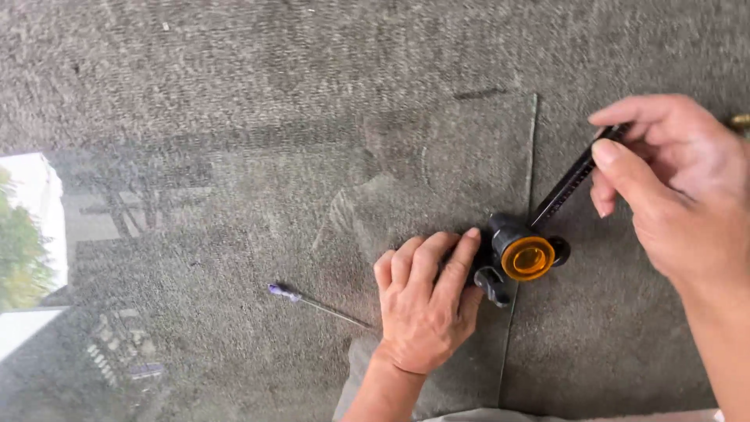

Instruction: Cutting and shaping glass sheets using manual and circular glass cutters

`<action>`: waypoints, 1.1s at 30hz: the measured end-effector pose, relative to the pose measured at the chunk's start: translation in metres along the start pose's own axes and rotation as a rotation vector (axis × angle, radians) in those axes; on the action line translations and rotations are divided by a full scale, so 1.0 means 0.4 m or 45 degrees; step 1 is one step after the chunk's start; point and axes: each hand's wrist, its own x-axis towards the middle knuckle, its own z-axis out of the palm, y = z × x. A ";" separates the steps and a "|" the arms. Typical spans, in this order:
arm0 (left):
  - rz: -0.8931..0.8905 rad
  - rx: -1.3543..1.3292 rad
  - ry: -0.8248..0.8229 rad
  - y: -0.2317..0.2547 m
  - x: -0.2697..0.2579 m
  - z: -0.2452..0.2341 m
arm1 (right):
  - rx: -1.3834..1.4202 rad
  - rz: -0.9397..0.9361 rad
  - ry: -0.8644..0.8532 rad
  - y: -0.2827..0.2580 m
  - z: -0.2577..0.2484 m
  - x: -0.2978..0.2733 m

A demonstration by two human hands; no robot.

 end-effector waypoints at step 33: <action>0.015 -0.005 -0.032 -0.006 0.001 0.009 | 0.024 0.177 0.239 0.204 -0.119 -0.285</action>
